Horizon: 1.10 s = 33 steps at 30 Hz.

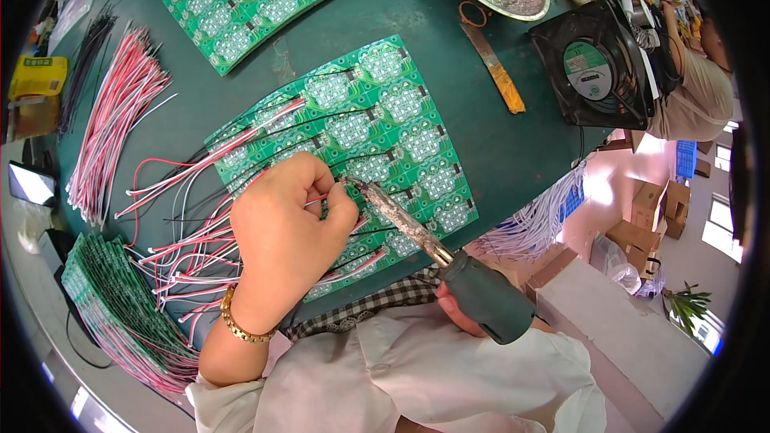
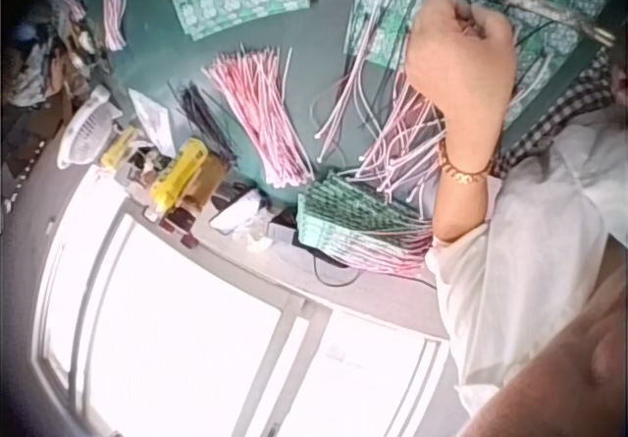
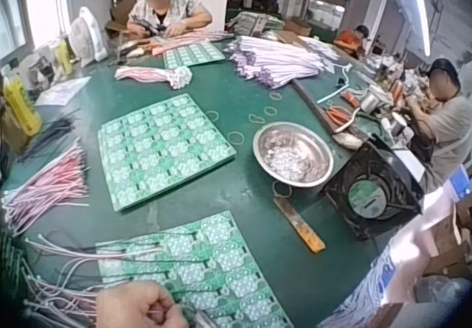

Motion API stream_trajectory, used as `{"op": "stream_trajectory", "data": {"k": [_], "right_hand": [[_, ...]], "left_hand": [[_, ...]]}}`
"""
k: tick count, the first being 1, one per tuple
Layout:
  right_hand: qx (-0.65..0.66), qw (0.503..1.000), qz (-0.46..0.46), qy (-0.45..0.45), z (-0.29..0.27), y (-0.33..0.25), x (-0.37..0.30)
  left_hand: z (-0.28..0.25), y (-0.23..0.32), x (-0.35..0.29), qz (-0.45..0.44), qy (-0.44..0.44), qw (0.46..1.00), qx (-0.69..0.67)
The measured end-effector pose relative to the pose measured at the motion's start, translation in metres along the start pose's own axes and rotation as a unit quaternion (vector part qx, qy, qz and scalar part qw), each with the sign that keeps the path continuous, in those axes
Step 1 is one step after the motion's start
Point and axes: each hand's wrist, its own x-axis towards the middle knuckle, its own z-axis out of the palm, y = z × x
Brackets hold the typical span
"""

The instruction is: The person attaches wires to circuit boards, positioning the wire ends onto the boards by hand and soldering them in place with a soldering tool.

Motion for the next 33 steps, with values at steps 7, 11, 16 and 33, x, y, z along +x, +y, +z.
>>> {"op": "stream_trajectory", "data": {"k": [7, 11, 16, 33], "right_hand": [[-0.079, 0.958, 0.273, -0.033, -0.001, -0.044, 0.008], [-0.032, 0.966, 0.254, -0.023, -0.002, -0.036, 0.009], [0.050, 0.988, 0.143, 0.029, 0.003, -0.027, 0.000], [-0.011, 1.000, 0.021, 0.017, 0.008, 0.004, -0.005]], "left_hand": [[0.001, -0.001, 0.000, 0.005, 0.004, 1.000, 0.012], [-0.001, -0.001, -0.001, 0.002, 0.002, 1.000, 0.010], [0.000, 0.001, -0.001, 0.002, 0.004, 1.000, 0.011], [-0.001, -0.001, -0.001, 0.012, 0.005, 1.000, 0.009]]}}
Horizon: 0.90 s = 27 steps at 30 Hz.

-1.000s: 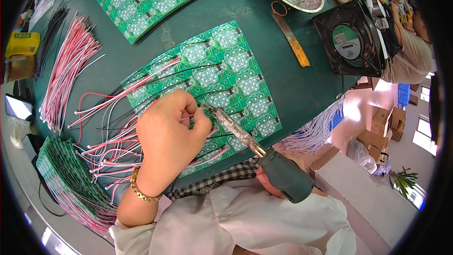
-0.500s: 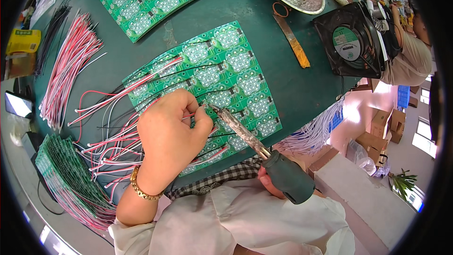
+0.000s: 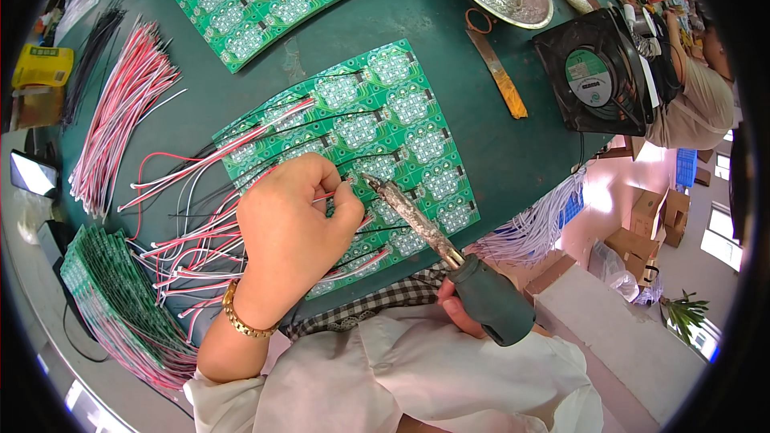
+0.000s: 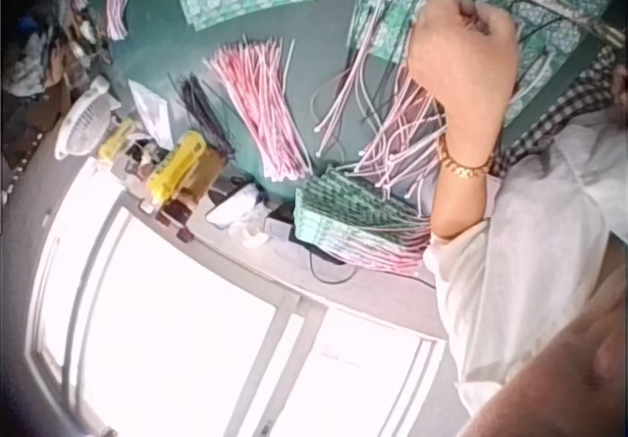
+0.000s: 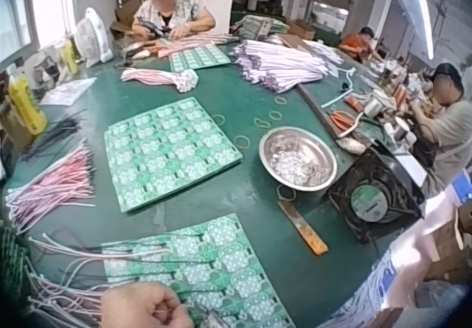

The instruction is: The person attaches wires to circuit boards, positioning the wire ends onto the boards by hand and soldering them in place with a soldering tool.

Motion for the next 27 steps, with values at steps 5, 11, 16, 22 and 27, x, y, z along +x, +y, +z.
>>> {"op": "stream_trajectory", "data": {"k": [5, 11, 16, 22, 27], "right_hand": [[-0.004, 0.997, 0.075, 0.023, 0.000, -0.021, 0.008], [-0.038, 0.983, 0.158, -0.090, -0.004, -0.018, 0.004], [0.008, 0.998, -0.060, 0.020, -0.002, -0.012, 0.008], [0.310, 0.772, 0.552, 0.057, 0.006, -0.011, 0.020], [0.055, 0.975, 0.211, -0.039, -0.008, -0.018, 0.006]], "left_hand": [[0.000, 0.001, 0.000, -0.013, -0.005, 1.000, 0.010], [-0.001, 0.001, 0.000, -0.016, -0.010, 1.000, 0.004], [-0.001, 0.002, -0.001, -0.046, -0.016, 0.999, 0.014], [-0.001, 0.002, 0.000, -0.040, -0.015, 0.999, 0.014], [-0.002, 0.001, -0.001, -0.038, -0.012, 0.999, 0.019]]}}
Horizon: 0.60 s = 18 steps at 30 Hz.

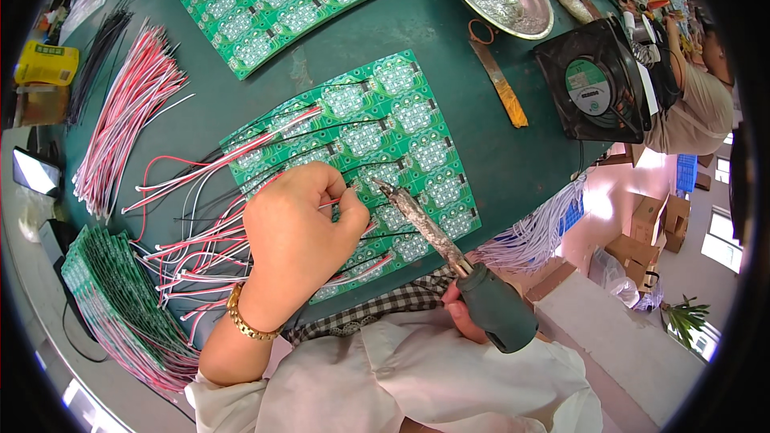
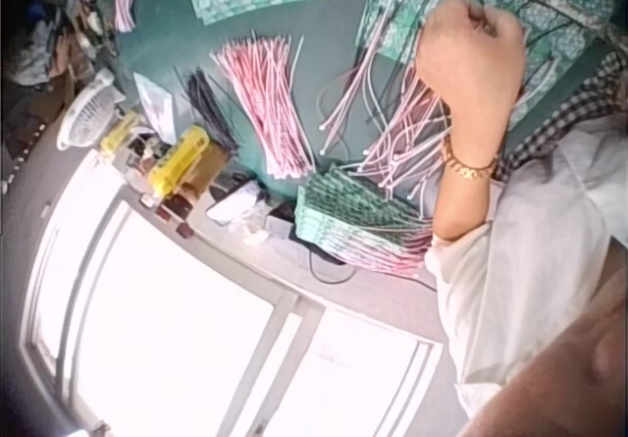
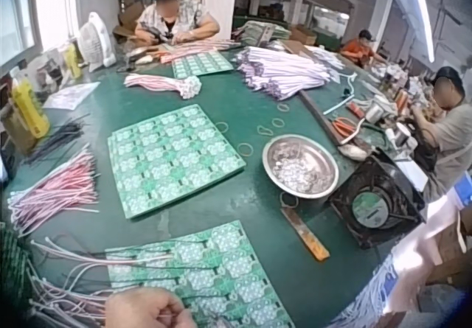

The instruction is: The person attaches wires to circuit boards, positioning the wire ends onto the boards by hand and soldering them in place with a soldering tool.

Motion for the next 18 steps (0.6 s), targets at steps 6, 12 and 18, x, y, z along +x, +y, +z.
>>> {"op": "stream_trajectory", "data": {"k": [6, 12, 18], "right_hand": [[-0.084, 0.993, -0.082, -0.013, -0.003, -0.002, 0.000], [-0.126, 0.980, -0.152, -0.013, 0.002, 0.019, 0.005], [-0.091, 0.983, -0.157, 0.038, 0.006, 0.018, 0.005]], "left_hand": [[0.001, 0.000, 0.000, 0.002, 0.005, 1.000, 0.000], [0.001, 0.001, 0.000, 0.007, 0.008, 1.000, 0.002], [0.001, 0.001, 0.000, 0.028, 0.010, 1.000, -0.011]]}}
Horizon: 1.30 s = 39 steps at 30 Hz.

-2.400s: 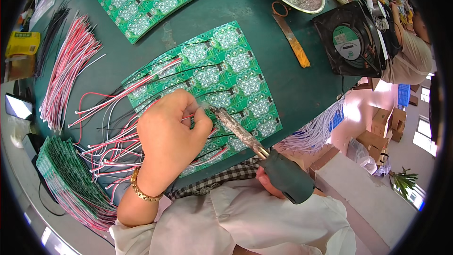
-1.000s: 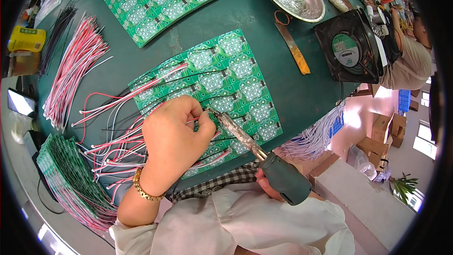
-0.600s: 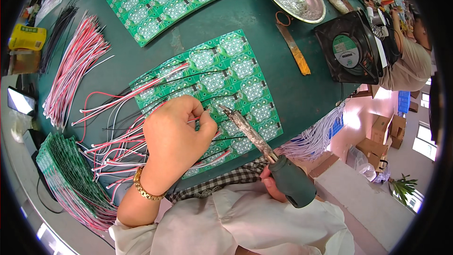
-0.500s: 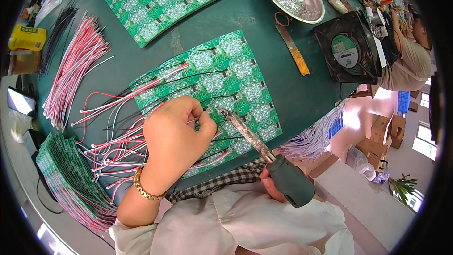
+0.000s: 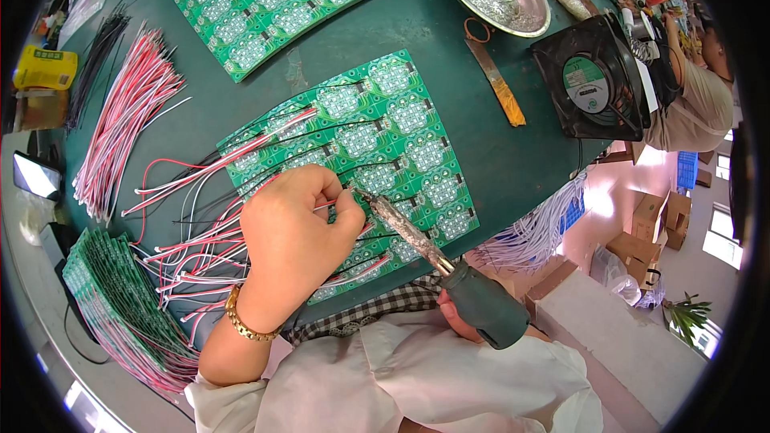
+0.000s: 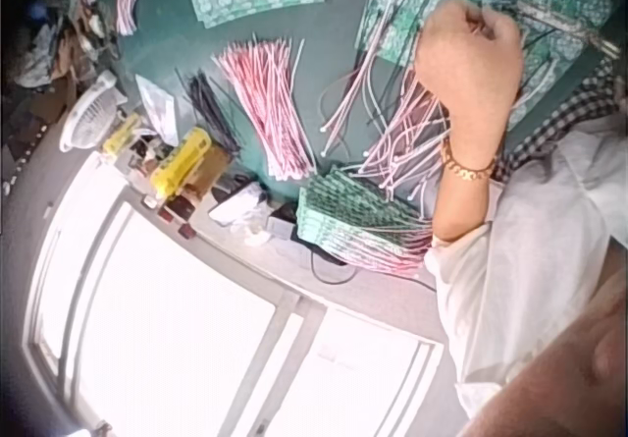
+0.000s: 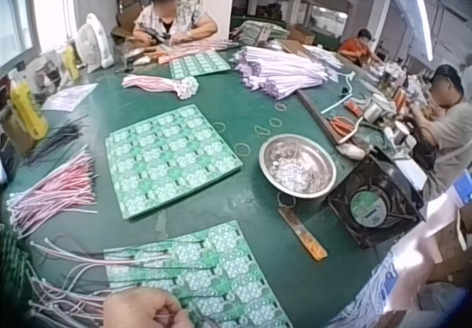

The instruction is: The person attaches wires to circuit boards, positioning the wire ends onto the boards by hand and soldering them in place with a soldering tool.

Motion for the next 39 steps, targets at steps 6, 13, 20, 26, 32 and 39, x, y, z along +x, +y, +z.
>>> {"op": "stream_trajectory", "data": {"k": [6, 13, 20, 26, 32, 39], "right_hand": [[0.052, 0.993, 0.102, -0.029, -0.004, -0.007, 0.000], [0.068, 0.992, 0.107, 0.029, -0.016, -0.031, 0.001], [0.108, 0.981, -0.154, 0.053, -0.015, -0.014, 0.004], [0.239, 0.947, -0.166, 0.138, -0.003, 0.006, 0.006], [0.338, 0.909, -0.157, 0.188, 0.005, -0.010, 0.011], [0.341, 0.893, -0.208, 0.209, 0.011, -0.007, 0.010]], "left_hand": [[0.000, 0.000, 0.001, 0.003, 0.003, 1.000, -0.006], [-0.002, 0.000, 0.000, -0.020, -0.008, 1.000, 0.000], [-0.001, -0.004, -0.001, 0.000, -0.004, 1.000, 0.001], [-0.007, -0.008, 0.000, 0.067, -0.045, 0.997, 0.007], [-0.060, 0.001, -0.010, 0.130, -0.042, 0.979, 0.153], [-0.137, -0.128, -0.016, -0.092, 0.197, 0.878, 0.426]]}}
